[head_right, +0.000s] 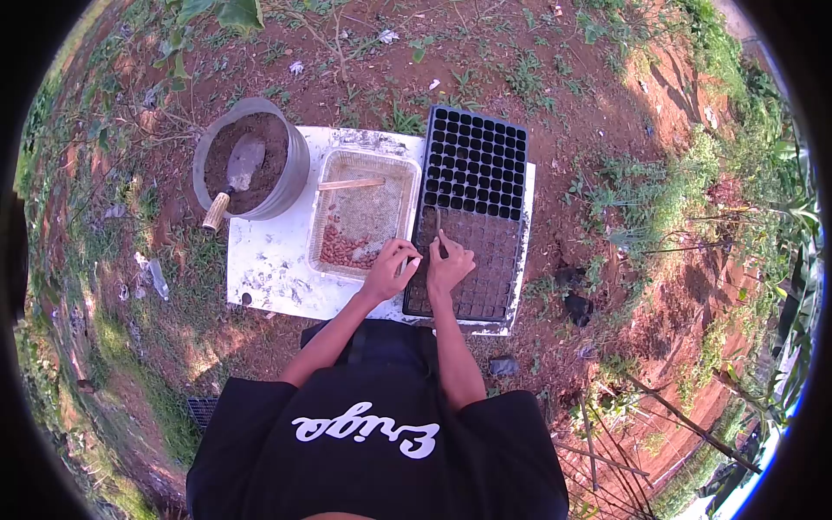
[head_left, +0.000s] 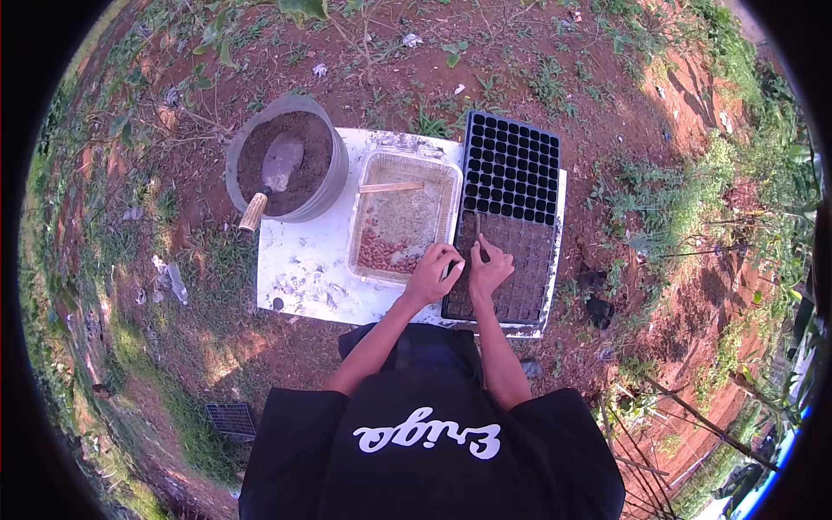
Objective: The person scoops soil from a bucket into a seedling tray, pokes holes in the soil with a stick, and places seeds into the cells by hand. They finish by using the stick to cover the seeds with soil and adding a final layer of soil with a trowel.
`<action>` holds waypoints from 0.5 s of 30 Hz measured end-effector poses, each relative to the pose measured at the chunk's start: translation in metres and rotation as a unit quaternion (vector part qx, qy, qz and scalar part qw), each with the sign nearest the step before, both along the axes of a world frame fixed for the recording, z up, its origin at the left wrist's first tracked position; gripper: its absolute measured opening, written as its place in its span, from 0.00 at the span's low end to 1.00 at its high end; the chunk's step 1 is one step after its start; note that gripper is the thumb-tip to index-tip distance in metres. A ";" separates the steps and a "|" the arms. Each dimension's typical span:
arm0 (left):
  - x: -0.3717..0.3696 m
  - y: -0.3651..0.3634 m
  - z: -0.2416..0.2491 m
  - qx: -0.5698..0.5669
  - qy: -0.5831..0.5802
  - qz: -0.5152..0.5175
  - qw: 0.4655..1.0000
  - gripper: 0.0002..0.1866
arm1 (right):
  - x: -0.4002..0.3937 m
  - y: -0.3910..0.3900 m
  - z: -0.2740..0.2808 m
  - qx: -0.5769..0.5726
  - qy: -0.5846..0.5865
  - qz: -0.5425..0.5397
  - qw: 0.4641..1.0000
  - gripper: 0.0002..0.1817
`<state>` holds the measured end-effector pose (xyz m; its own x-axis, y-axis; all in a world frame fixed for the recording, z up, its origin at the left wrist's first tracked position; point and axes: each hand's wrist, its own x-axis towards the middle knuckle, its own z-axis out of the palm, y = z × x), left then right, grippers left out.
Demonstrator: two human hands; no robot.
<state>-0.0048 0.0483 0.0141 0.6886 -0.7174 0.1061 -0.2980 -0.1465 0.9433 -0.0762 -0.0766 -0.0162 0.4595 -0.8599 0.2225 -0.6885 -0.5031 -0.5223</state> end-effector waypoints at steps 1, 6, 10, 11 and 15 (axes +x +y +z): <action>0.000 0.000 0.000 -0.003 -0.004 0.003 1.000 0.08 | 0.001 0.001 0.000 -0.004 -0.013 0.023 1.000 0.11; 0.000 0.001 0.003 -0.004 -0.007 0.005 1.000 0.08 | -0.002 0.002 -0.006 0.009 -0.002 0.012 1.000 0.13; 0.001 0.000 0.003 -0.007 -0.005 0.007 1.000 0.08 | -0.005 0.000 -0.004 -0.001 -0.033 0.034 0.999 0.13; 0.002 0.001 0.004 -0.007 -0.005 0.007 1.000 0.08 | -0.005 0.001 -0.002 -0.001 -0.033 0.035 0.999 0.13; 0.001 0.000 0.000 -0.006 0.000 0.001 1.000 0.08 | -0.010 0.011 0.001 -0.025 0.012 -0.008 1.000 0.12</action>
